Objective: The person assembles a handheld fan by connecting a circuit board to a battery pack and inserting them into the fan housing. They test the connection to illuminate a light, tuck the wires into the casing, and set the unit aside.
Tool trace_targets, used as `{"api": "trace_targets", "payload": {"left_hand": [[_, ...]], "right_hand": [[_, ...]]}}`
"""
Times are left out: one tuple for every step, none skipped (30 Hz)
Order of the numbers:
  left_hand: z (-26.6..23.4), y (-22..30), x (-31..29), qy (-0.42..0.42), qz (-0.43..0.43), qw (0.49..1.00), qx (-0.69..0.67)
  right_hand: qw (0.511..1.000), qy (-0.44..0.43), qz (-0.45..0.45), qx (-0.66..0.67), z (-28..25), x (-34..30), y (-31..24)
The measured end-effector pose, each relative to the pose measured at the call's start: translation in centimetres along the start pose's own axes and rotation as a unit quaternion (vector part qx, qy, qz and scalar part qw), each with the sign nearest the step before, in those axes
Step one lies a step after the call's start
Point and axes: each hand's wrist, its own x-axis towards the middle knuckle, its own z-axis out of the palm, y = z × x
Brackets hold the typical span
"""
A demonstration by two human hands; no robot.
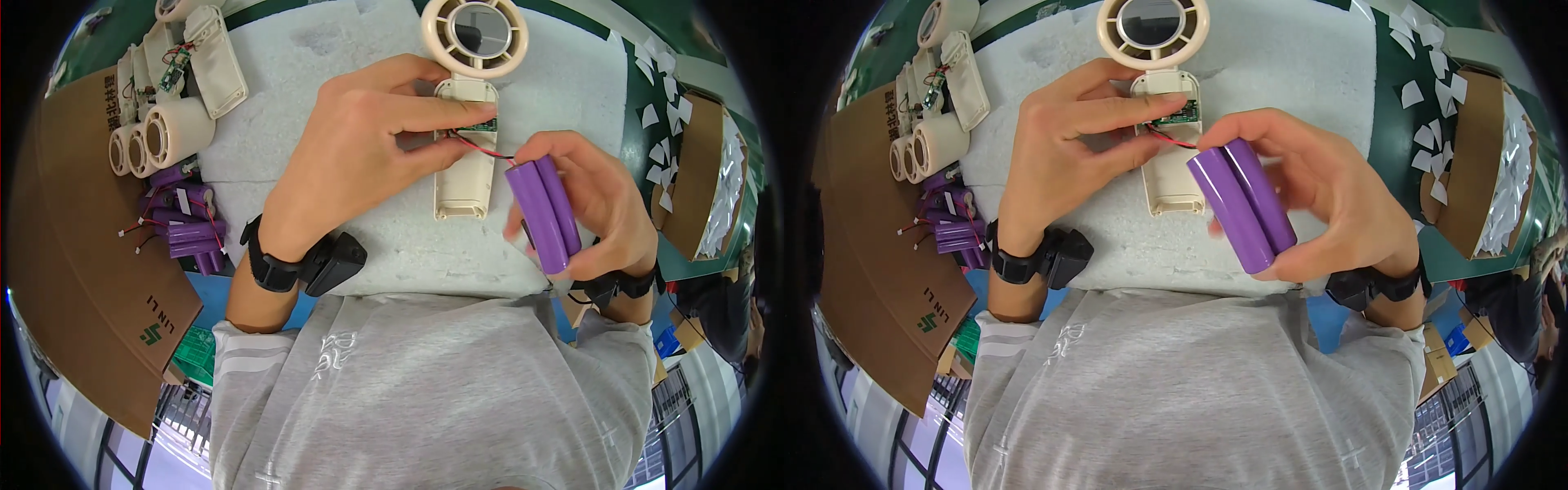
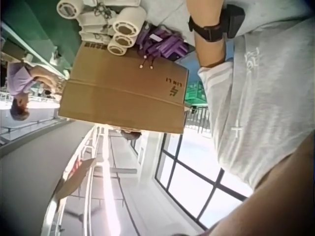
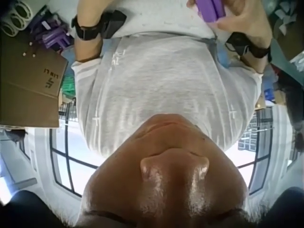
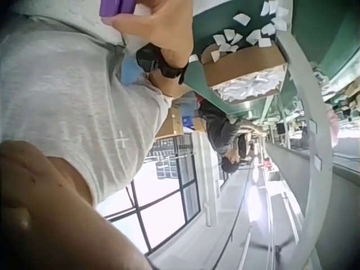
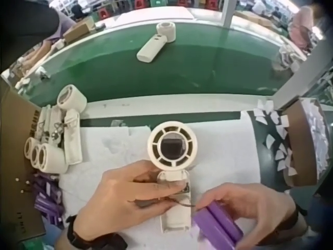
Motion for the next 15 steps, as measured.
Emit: {"api": "trace_targets", "payload": {"left_hand": [[0.1, -0.1, 0.0, 0.008, 0.013, 1.000, 0.004], [0.1, -0.1, -0.1, 0.010, 0.012, 1.000, 0.004], [0.1, -0.1, -0.1, 0.016, 0.022, 1.000, 0.011], [0.2, -0.2, -0.1, 0.021, 0.031, 0.999, 0.017], [0.3, -0.2, -0.2, 0.026, 0.041, 0.999, 0.023], [0.3, -0.1, -0.3, 0.028, 0.039, 0.999, 0.022], [0.2, 0.0, -0.2, 0.028, 0.047, 0.998, 0.036], [0.1, 0.1, -0.2, 0.028, 0.054, 0.997, 0.049], [0.1, 0.1, -0.3, 0.028, 0.061, 0.996, 0.063], [0.0, 0.1, -0.3, 0.030, 0.059, 0.996, 0.063], [0.0, 0.0, -0.4, 0.029, 0.061, 0.995, 0.069], [0.0, 0.0, -0.5, 0.028, 0.063, 0.995, 0.075], [0.0, 0.0, -0.6, 0.026, 0.065, 0.994, 0.081], [0.0, 0.0, -0.5, 0.027, 0.064, 0.994, 0.080], [-0.1, 0.2, -0.5, 0.013, 0.053, 0.995, 0.081]], "right_hand": [[0.996, 0.004, -0.050, -0.072, -0.2, 0.0, 0.3], [0.996, 0.001, -0.049, -0.073, -0.4, 0.0, 0.4], [0.988, -0.002, -0.079, -0.135, -0.5, 0.0, 0.3], [0.975, -0.006, -0.108, -0.196, -0.6, 0.1, 0.2], [0.957, -0.010, -0.137, -0.255, -0.6, 0.2, 0.1], [0.957, -0.013, -0.136, -0.256, -0.4, 0.2, 0.2], [0.962, 0.005, -0.125, -0.243, 0.0, 0.3, 0.5], [0.966, 0.022, -0.113, -0.230, 0.4, 0.3, 0.7], [0.970, 0.039, -0.103, -0.217, 0.8, 0.4, 0.8], [0.970, 0.037, -0.101, -0.218, 1.1, 0.6, 0.7], [0.957, 0.048, -0.109, -0.264, 1.5, 0.8, 0.7], [0.942, 0.060, -0.116, -0.310, 1.9, 1.1, 0.6], [0.924, 0.070, -0.123, -0.355, 2.3, 1.3, 0.6], [0.924, 0.070, -0.122, -0.356, 2.6, 1.5, 0.9], [0.903, 0.095, -0.163, -0.386, 2.9, 1.8, 1.5]]}}
